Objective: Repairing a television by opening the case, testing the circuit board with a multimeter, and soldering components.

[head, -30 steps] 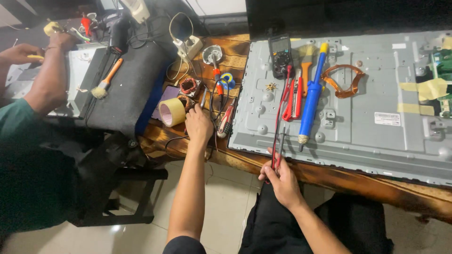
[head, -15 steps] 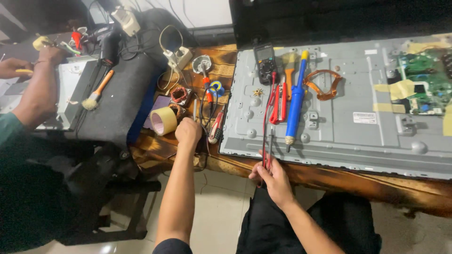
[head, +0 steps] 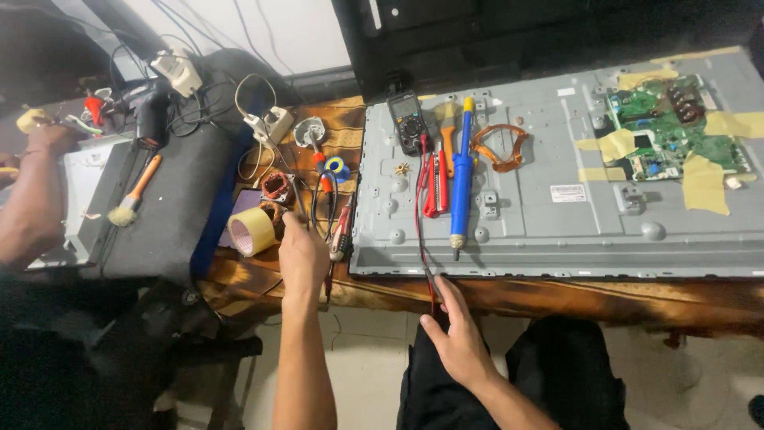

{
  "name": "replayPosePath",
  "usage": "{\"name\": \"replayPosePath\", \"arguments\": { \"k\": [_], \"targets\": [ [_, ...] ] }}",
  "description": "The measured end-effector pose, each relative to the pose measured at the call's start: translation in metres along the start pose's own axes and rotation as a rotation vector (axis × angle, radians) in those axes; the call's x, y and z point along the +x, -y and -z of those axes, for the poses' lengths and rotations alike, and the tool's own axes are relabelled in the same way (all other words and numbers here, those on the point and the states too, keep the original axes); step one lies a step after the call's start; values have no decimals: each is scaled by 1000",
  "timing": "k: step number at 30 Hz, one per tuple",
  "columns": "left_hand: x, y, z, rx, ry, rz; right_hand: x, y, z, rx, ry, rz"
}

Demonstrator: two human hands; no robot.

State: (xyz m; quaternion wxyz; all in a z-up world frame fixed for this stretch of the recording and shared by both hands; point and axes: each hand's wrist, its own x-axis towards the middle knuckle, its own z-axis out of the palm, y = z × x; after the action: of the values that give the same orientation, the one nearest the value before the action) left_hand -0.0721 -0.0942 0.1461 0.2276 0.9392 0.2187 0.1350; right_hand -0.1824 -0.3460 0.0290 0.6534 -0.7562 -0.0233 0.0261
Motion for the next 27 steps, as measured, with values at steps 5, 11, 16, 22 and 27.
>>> {"name": "replayPosePath", "arguments": {
  "k": [5,11,16,22,27],
  "targets": [
    [19,-67,-33,-230,257,-147,-3,5,1,-49,65,111],
    [73,-80,-121,-200,371,-171,-6,7,17,59,71,80],
    [5,-103,-52,-464,306,-98,-4,13,35,157,-16,72],
    [-103,-101,-65,-1378,538,-52,8,40,23,243,95,109],
    [-129,-75,-45,-1192,225,-118,5,51,21,-5,284,154]
  ]
}}
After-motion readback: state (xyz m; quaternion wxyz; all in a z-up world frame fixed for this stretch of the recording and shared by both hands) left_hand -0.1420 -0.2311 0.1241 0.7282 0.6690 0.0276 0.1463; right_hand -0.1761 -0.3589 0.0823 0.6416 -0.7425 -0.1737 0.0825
